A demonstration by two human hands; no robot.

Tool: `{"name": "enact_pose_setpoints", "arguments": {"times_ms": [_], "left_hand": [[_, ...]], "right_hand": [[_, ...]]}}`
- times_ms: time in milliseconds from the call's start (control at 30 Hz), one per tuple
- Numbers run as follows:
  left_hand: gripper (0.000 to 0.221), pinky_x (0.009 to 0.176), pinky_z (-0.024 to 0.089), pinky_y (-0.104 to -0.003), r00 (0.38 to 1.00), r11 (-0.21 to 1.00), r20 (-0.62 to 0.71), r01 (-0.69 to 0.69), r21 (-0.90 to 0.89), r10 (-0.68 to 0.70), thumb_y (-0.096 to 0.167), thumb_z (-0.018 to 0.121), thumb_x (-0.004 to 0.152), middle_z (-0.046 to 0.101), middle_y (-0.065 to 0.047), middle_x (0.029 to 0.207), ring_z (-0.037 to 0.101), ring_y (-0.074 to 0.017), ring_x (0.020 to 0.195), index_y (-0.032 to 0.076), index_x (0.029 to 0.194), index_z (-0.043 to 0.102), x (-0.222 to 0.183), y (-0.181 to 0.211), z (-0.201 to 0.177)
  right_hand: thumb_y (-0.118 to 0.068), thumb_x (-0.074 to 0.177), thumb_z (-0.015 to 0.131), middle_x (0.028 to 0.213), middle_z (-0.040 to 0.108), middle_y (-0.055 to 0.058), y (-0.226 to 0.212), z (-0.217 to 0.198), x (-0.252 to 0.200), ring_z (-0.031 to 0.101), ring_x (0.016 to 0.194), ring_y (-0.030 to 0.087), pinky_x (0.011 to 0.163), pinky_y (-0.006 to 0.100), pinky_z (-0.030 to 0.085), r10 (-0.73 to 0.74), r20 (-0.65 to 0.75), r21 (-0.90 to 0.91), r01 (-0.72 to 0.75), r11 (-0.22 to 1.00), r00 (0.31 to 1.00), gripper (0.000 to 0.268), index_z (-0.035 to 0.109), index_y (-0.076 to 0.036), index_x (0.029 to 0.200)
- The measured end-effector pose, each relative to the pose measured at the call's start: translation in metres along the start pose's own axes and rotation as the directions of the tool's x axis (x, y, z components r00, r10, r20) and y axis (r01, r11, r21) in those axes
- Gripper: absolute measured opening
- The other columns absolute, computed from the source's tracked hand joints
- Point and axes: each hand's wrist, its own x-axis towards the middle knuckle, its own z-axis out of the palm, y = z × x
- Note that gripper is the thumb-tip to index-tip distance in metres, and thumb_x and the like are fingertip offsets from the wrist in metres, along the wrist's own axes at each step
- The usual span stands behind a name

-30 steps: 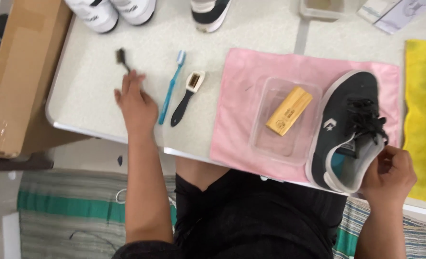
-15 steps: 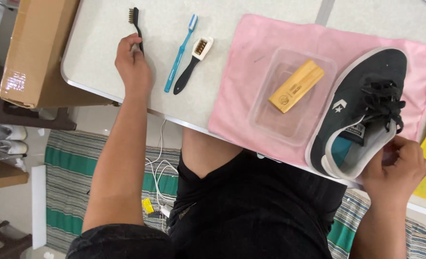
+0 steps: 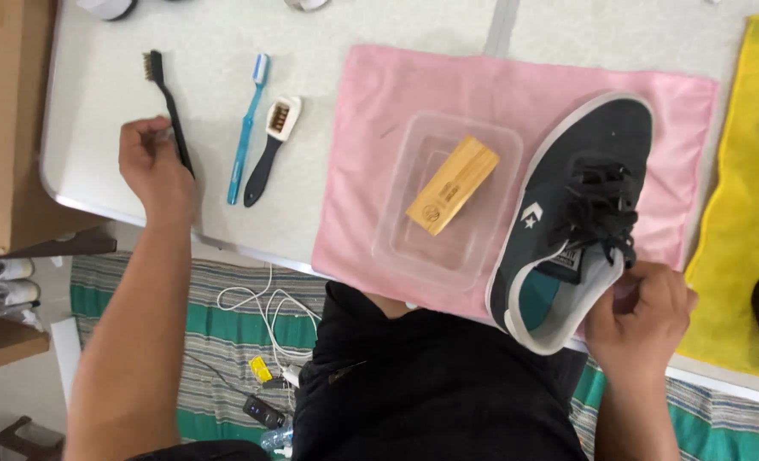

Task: Cleaning the upper of a black sneaker using a brush and soapy water at a repair bench.

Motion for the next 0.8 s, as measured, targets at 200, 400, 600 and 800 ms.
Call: {"name": "enact_pose_setpoints", "arguments": {"times_ms": [200, 400, 600, 800], "left_hand": [[0.031, 0.087, 0.051, -0.040, 0.916, 0.922, -0.151, -0.345, 0.176, 0.372, -0.012, 0.045, 0.083, 0.066, -0.014, 0.099, 0.064, -0.0312, 0.095, 0.003, 0.101, 0.066, -0.005, -0.021, 0.022], [0.021, 0.093, 0.043, -0.053, 0.940, 0.877, 0.099, -0.341, 0.340, 0.327, 0.000, 0.052, 0.092, 0.060, -0.014, 0.114, 0.054, -0.0387, 0.108, 0.008, 0.106, 0.066, -0.010, 0.004, 0.029], [0.022, 0.097, 0.045, -0.051, 0.911, 0.876, 0.057, -0.409, 0.258, 0.408, -0.002, 0.057, 0.089, 0.062, -0.015, 0.113, 0.057, -0.0379, 0.108, 0.005, 0.105, 0.069, -0.011, 0.004, 0.020], [0.037, 0.099, 0.049, -0.048, 0.960, 0.953, 0.031, -0.279, 0.119, 0.278, -0.015, 0.042, 0.089, 0.062, -0.013, 0.117, 0.056, -0.0366, 0.117, 0.006, 0.106, 0.068, -0.010, -0.015, 0.015]], "right_hand": [[-0.017, 0.102, 0.070, 0.101, 0.067, 0.013, 0.030, 0.009, -0.019, 0.063, 0.101, 0.043, 0.092, 0.055, 0.048, 0.097, -0.020, -0.113, -0.098, 0.989, 0.995, 0.021, 0.070, -0.005, 0.120], [-0.022, 0.112, 0.074, 0.097, 0.065, 0.013, 0.030, 0.015, -0.023, 0.064, 0.096, 0.038, 0.094, 0.050, 0.049, 0.194, -0.068, -0.078, -0.199, 0.977, 0.979, 0.022, 0.070, -0.002, 0.121], [-0.027, 0.105, 0.069, 0.095, 0.064, 0.012, 0.034, 0.020, -0.021, 0.062, 0.094, 0.034, 0.089, 0.047, 0.047, 0.265, -0.055, -0.145, -0.270, 0.952, 0.963, 0.025, 0.072, -0.003, 0.112], [-0.031, 0.095, 0.070, 0.100, 0.067, 0.012, 0.054, 0.032, -0.028, 0.065, 0.094, 0.034, 0.088, 0.044, 0.048, 0.309, -0.079, -0.216, -0.319, 0.923, 0.948, 0.032, 0.074, -0.008, 0.117]]}}
